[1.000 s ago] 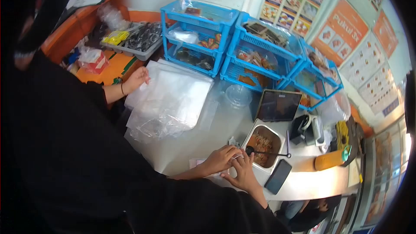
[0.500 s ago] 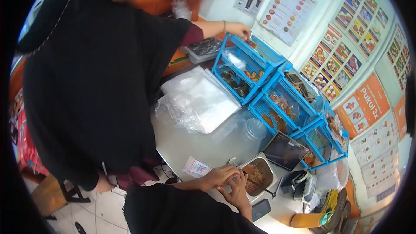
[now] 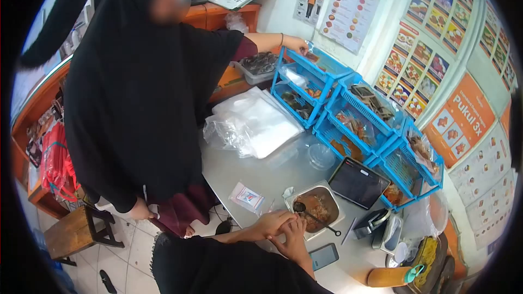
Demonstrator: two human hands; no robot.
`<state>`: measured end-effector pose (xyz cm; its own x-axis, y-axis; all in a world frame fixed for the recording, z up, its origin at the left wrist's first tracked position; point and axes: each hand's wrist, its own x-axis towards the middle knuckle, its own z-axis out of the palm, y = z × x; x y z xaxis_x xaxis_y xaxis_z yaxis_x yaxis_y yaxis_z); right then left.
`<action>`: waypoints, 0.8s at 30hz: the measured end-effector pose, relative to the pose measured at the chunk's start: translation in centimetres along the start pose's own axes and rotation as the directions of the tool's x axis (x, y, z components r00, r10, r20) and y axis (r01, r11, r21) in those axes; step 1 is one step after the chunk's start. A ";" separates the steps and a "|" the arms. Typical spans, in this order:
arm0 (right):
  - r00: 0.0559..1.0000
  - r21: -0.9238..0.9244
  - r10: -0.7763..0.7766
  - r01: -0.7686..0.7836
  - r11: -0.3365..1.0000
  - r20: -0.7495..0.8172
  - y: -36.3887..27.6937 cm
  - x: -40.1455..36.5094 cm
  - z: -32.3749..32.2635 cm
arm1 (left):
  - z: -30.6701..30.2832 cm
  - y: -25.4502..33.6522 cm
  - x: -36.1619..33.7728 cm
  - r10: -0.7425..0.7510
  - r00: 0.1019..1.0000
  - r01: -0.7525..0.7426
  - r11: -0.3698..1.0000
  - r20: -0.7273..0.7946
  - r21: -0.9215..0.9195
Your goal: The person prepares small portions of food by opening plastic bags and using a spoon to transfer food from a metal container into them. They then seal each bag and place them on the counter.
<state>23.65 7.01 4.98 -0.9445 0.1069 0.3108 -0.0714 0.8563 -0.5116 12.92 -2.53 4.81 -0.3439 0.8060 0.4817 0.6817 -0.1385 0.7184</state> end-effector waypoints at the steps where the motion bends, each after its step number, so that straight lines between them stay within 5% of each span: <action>1: 1.000 0.006 0.009 -0.009 1.000 0.001 0.1 -0.6 -0.1 | 0.3 0.2 0.0 -0.006 1.000 0.006 1.000 0.009 -0.003; 7: 0.999 -0.050 0.043 -0.043 0.998 0.000 -0.1 -1.9 -2.1 | 2.2 1.1 -0.3 0.021 1.000 -0.020 0.999 0.008 -0.044; 10: 1.000 -0.072 -0.009 0.011 0.997 0.024 0.0 -1.0 -4.1 | 2.6 -0.2 0.0 -0.078 0.996 0.081 0.995 0.044 -0.058; 14: 0.909 -0.190 0.091 -0.182 0.965 -0.407 2.6 -1.5 -6.5 | 1.1 -1.5 1.1 -0.265 0.964 0.265 0.964 -0.018 -0.004; 16: 0.897 -0.269 0.164 -0.291 0.918 -0.411 4.1 -2.6 -7.5 | 0.5 -2.9 1.4 -0.373 0.926 0.370 0.928 -0.059 -0.049; 18: 0.883 -0.364 0.227 -0.388 0.847 -0.412 4.9 -3.6 -7.7 | 0.2 -5.9 1.4 -0.390 0.896 0.338 0.909 -0.210 -0.245; 21: 0.886 -0.262 0.373 -0.442 0.858 -0.275 7.2 -4.7 -7.1 | 0.6 -8.7 1.4 -0.499 0.832 0.320 0.789 -0.242 -0.525; 22: 0.872 -0.190 0.413 -0.467 0.864 -0.265 7.8 -4.8 -6.5 | 0.4 -8.7 1.7 -0.497 0.836 0.316 0.782 -0.233 -0.538; 24: 0.877 -0.175 0.405 -0.454 0.873 -0.259 7.9 -4.8 -6.3 | 0.1 -8.2 2.1 -0.655 0.755 0.438 0.548 -0.039 -0.712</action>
<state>29.60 16.45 4.51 -0.7741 0.5711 0.2731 0.4229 0.7876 -0.4480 6.71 0.38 -0.11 -0.7314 0.6764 -0.0869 -0.2371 -0.1327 0.9624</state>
